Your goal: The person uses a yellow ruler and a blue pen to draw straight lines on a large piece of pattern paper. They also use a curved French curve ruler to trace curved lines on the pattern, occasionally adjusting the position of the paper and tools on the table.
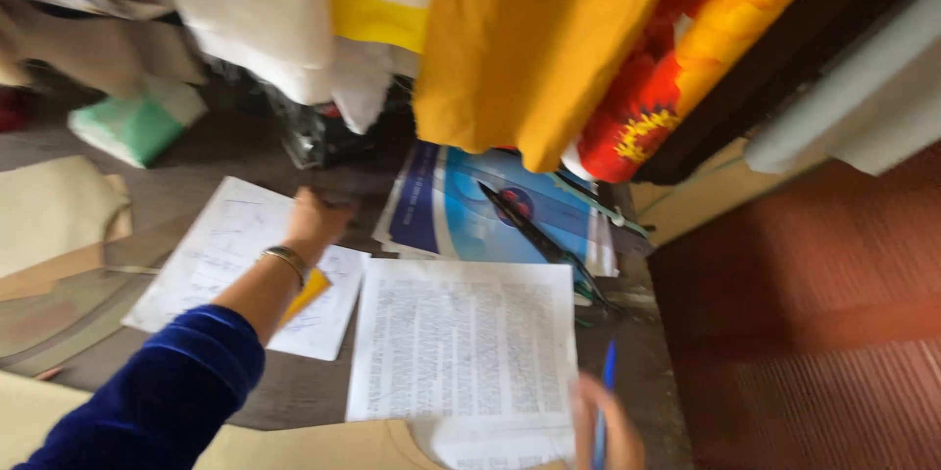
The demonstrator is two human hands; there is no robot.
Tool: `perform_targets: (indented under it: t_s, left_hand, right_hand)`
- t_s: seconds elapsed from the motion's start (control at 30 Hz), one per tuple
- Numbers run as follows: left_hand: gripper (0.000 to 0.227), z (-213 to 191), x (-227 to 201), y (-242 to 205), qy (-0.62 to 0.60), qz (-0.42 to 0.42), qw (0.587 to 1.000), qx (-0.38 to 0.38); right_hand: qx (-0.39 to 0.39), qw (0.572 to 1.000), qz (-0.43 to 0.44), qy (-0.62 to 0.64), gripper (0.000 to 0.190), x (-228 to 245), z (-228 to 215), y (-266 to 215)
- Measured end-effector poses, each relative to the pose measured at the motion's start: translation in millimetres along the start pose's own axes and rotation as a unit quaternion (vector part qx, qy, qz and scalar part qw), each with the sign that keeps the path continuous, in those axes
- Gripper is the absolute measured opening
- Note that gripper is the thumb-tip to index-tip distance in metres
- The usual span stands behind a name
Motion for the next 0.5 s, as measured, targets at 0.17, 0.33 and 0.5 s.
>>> perform_targets:
  t_s: [0.17, 0.33, 0.5]
  left_hand:
    - [0.028, 25.6, 35.0, 7.1, -0.140, -0.137, 0.981, 0.004]
    - [0.021, 29.1, -8.0, -5.2, -0.257, -0.154, 0.954, 0.019]
    - [0.026, 33.5, -46.5, -18.9, -0.327, -0.166, 0.930, 0.007]
  right_hand:
    - [-0.059, 0.953, -0.230, -0.191, 0.027, 70.7, 37.7, 98.0]
    - [-0.031, 0.919, -0.261, -0.294, 0.030, 70.2, 73.9, 159.4]
    - [0.021, 0.927, -0.248, -0.279, 0.026, 64.7, 95.7, 179.1]
Point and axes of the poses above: each hand's wrist, its own y-axis towards the middle knuckle, its own z-axis out of the palm, x = y × z, the point moved 8 cm from there along y, towards the middle knuckle, and after that the axes turned 7 degrees about z, right-handed, at the moved point
